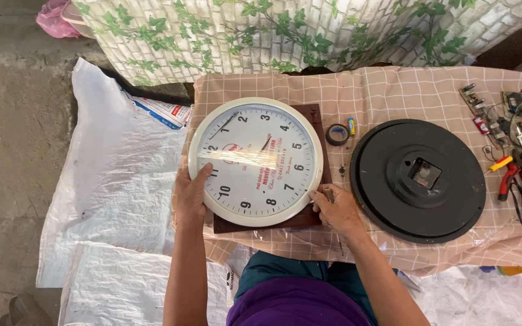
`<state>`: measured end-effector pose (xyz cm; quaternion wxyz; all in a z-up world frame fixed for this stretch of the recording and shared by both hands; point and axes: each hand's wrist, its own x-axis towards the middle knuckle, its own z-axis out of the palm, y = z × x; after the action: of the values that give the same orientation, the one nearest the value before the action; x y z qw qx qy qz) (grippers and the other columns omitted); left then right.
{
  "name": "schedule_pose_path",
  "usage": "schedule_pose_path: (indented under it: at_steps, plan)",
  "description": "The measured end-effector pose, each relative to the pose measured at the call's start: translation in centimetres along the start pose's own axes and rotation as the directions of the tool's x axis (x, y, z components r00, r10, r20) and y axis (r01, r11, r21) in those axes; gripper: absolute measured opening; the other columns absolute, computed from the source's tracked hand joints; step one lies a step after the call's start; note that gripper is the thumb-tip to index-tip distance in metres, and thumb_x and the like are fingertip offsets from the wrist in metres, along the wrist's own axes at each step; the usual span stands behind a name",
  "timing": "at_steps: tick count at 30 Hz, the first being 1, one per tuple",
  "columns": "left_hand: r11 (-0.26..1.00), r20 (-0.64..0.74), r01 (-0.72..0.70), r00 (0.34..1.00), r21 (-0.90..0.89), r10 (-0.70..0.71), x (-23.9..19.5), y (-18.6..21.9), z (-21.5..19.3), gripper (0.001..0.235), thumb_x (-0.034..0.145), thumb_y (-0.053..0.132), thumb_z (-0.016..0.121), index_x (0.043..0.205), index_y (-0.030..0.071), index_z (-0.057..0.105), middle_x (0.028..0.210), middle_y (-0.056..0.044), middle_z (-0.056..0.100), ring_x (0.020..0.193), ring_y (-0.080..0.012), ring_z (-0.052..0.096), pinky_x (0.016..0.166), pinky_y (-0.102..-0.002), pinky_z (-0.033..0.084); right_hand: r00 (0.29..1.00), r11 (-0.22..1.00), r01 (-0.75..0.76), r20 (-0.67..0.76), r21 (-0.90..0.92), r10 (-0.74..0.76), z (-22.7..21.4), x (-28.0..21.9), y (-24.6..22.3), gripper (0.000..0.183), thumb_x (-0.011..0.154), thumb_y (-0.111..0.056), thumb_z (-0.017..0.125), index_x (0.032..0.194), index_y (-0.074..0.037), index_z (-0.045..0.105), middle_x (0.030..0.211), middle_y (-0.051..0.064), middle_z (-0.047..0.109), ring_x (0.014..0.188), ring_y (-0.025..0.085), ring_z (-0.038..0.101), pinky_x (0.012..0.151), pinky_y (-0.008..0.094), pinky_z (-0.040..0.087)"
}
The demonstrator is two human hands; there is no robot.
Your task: The person works on the back of a wall clock, using a screwdriver to remove screws and a small tool to adjust the internal mechanism. They handle a battery and a roll of black tape, placing them on the table, and repeatedly manipulate the clock's backplate and internal components.
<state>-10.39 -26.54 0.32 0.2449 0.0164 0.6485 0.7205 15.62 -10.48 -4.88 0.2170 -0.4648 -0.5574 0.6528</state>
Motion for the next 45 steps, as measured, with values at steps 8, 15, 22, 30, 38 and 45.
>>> schedule_pose_path:
  at_steps: [8,15,22,30,38,45]
  plan:
    - [0.996,-0.002,-0.001,1.000,-0.085,0.001,0.4,-1.0,-3.2,0.033,0.084,0.016,0.083,0.109,0.003,0.067,0.085,-0.016,0.072,0.066,-0.0248,0.074,0.057,-0.038,0.063,0.999,0.993,-0.039,0.027,0.111,0.036,1.6,0.0,0.2,0.022,0.094,-0.013,0.074,0.103,0.005,0.067,0.056,0.017,0.058,0.028,0.014,0.044,0.026,0.028,0.035]
    - [0.981,-0.028,-0.043,0.999,-0.189,0.038,-0.7,0.2,-6.8,0.026,0.090,0.013,0.074,0.113,0.004,0.064,0.089,-0.017,0.073,0.069,-0.0273,0.076,0.060,-0.038,0.065,0.981,0.991,-0.067,0.186,0.115,0.045,4.4,-2.4,-1.9,0.019,0.095,-0.012,0.074,0.105,0.003,0.068,0.061,0.017,0.063,0.032,0.013,0.050,0.029,0.025,0.038]
    - [0.979,-0.084,0.096,0.990,-0.180,-0.112,-1.5,0.6,-11.5,0.056,0.083,0.019,0.068,0.136,0.004,0.060,0.118,-0.015,0.070,0.104,-0.0353,0.068,0.084,-0.052,0.059,0.902,0.978,-0.144,0.386,-0.151,0.193,6.0,-5.3,-5.4,0.009,0.101,-0.016,0.065,0.104,-0.008,0.069,0.082,0.004,0.066,0.073,0.013,0.061,0.067,0.026,0.059]
    - [0.959,-0.097,0.112,0.985,-0.260,-0.141,-2.1,-1.6,-13.2,0.056,0.084,0.019,0.069,0.139,0.007,0.060,0.124,-0.012,0.070,0.110,-0.0315,0.068,0.089,-0.051,0.059,0.885,0.997,-0.073,0.459,-0.028,0.077,6.0,-6.1,-3.0,0.006,0.099,-0.013,0.067,0.097,-0.007,0.065,0.074,0.005,0.066,0.065,0.011,0.057,0.059,0.026,0.051]
    - [0.945,-0.085,0.169,0.976,-0.279,-0.200,-1.8,-1.6,-10.6,0.051,0.080,0.018,0.071,0.129,0.003,0.064,0.111,-0.015,0.072,0.100,-0.0360,0.069,0.080,-0.055,0.060,0.895,0.987,-0.123,0.419,-0.099,0.153,3.4,-5.0,-4.2,0.007,0.101,-0.012,0.065,0.102,-0.006,0.068,0.077,0.006,0.067,0.061,0.012,0.056,0.055,0.023,0.052]
    - [0.971,0.012,0.095,0.995,-0.219,-0.095,-2.1,-0.6,-4.5,0.033,0.086,0.013,0.076,0.115,0.003,0.065,0.092,-0.017,0.074,0.077,-0.0300,0.076,0.066,-0.044,0.065,0.983,0.991,-0.058,0.179,0.124,0.035,0.8,-4.0,-1.6,0.016,0.097,-0.011,0.069,0.103,0.004,0.068,0.060,0.016,0.062,0.031,0.014,0.048,0.030,0.025,0.038]
